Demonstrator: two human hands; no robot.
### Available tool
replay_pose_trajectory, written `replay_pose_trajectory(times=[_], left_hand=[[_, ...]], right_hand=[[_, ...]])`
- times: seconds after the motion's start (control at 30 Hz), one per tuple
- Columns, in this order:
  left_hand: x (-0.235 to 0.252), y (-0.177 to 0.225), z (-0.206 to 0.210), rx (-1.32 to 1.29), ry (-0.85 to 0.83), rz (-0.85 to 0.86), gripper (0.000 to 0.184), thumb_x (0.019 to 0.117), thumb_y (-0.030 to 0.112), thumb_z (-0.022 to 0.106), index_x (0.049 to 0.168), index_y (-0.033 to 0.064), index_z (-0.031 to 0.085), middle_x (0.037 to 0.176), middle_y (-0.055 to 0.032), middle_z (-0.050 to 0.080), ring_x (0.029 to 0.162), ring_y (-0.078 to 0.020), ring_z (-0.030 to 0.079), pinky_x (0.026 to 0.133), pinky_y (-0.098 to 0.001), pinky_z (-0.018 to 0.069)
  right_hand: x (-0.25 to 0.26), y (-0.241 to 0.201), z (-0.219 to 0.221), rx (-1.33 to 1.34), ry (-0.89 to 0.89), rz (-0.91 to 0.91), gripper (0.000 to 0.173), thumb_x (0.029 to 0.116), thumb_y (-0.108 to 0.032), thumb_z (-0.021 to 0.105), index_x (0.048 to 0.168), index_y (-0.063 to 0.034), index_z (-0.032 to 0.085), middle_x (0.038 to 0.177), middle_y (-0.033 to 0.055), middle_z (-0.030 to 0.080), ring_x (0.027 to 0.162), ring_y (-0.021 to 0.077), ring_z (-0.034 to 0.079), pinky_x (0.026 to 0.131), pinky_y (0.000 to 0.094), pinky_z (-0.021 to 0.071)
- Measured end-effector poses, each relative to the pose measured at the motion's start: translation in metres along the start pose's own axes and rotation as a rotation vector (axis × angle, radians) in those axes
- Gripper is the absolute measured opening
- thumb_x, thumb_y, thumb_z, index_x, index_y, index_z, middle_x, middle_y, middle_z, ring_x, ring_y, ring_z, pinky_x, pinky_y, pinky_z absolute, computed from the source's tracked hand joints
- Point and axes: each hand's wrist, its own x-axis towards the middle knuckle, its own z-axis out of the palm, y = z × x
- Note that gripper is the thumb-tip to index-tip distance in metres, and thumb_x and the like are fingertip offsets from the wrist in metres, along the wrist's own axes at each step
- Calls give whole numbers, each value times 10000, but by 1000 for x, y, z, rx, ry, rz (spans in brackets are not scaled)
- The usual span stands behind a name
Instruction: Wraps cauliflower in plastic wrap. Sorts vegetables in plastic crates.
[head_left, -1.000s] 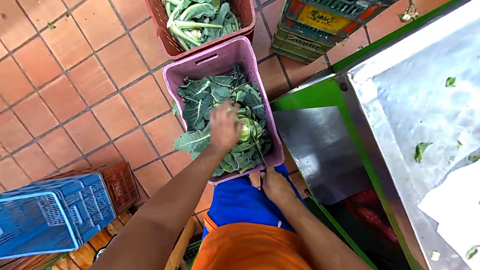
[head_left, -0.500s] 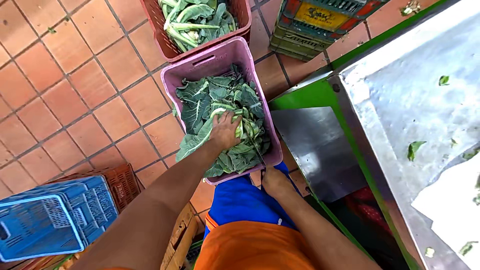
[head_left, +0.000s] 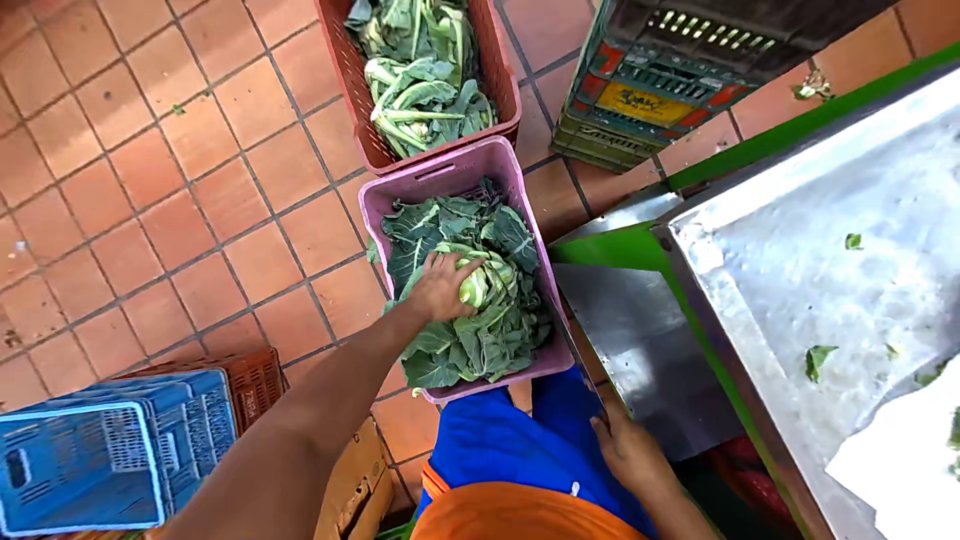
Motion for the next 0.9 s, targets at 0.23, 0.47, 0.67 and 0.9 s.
replay_pose_trajectory(times=[0.23, 0.47, 0.67, 0.9], left_hand=[[-4, 20, 10, 237, -183, -53, 877, 754, 516, 819, 1478, 117, 528, 1635, -157, 330, 1514, -397, 281, 1203, -703, 163], [27, 39, 29, 367, -263, -5, 1014, 682, 327, 920, 1524, 55, 426, 1606, -233, 326, 1492, -461, 283, 1172, -671, 284], [49, 7, -9, 10, -283, -80, 946, 632, 539, 918, 1422, 145, 576, 1542, -132, 446, 1417, -389, 421, 1103, -614, 428], [-13, -25, -55, -1142, -112, -203, 589, 915, 237, 721, 1425, 20, 521, 1298, -205, 639, 1151, -294, 647, 1007, -500, 530]], right_hand=[[43, -41, 52, -12, 103, 44, 553, 1020, -239, 538, 1542, -141, 383, 1352, 169, 615, 1047, 344, 707, 871, 536, 582], [77, -47, 62, 61, 75, -88, 736, 963, -189, 624, 1612, -168, 278, 1494, 213, 447, 1121, 336, 665, 928, 479, 577], [79, -28, 43, 184, 74, -156, 618, 973, -259, 625, 1533, -99, 416, 1449, 189, 509, 1112, 300, 659, 942, 479, 569], [73, -42, 0, 461, 104, -257, 437, 1005, -194, 600, 1415, -59, 535, 1124, 120, 664, 935, 222, 681, 863, 434, 584]])
